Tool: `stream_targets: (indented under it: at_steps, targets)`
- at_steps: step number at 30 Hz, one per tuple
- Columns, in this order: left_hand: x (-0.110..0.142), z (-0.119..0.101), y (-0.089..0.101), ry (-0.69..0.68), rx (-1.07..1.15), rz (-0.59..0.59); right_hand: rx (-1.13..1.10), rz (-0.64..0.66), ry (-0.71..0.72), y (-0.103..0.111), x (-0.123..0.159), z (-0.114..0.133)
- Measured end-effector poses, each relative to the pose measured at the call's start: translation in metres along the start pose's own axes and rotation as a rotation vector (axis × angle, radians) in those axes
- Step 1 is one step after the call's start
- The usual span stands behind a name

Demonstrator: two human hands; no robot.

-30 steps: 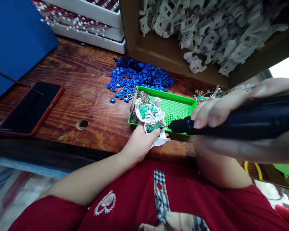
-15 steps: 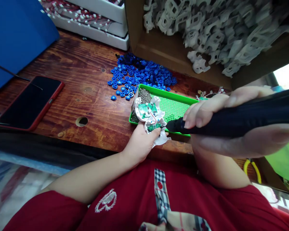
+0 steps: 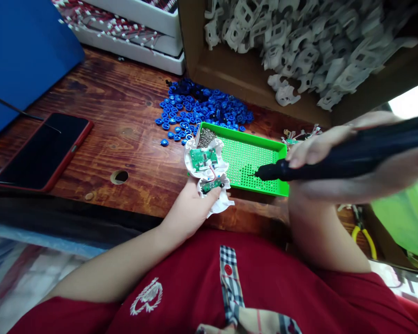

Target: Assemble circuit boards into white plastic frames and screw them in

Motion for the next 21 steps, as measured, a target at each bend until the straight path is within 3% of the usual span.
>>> stream_targets:
  at_steps: [3, 8, 21]
  targets:
    - [0.007, 0.002, 0.007, 0.034, 0.021, 0.05, -0.109, -0.082, 0.103, 0.004, 0.009, -0.023]
    - [0.014, 0.009, 0.012, 0.096, 0.047, 0.091, -0.157, 0.0, 0.082, 0.002, 0.024, -0.049]
    - [0.016, 0.007, 0.01, 0.116, 0.081, 0.08, -0.176, 0.038, 0.092, -0.002, 0.024, -0.052]
Point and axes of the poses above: each hand's wrist, its own x-axis away from the middle knuckle, its own y-axis out of the back of the hand, z = x × y, the point moved 3 cm from there along -x, towards the middle knuckle, and after that the axes turned 13 degrees about -x, right-handed, at the moved point
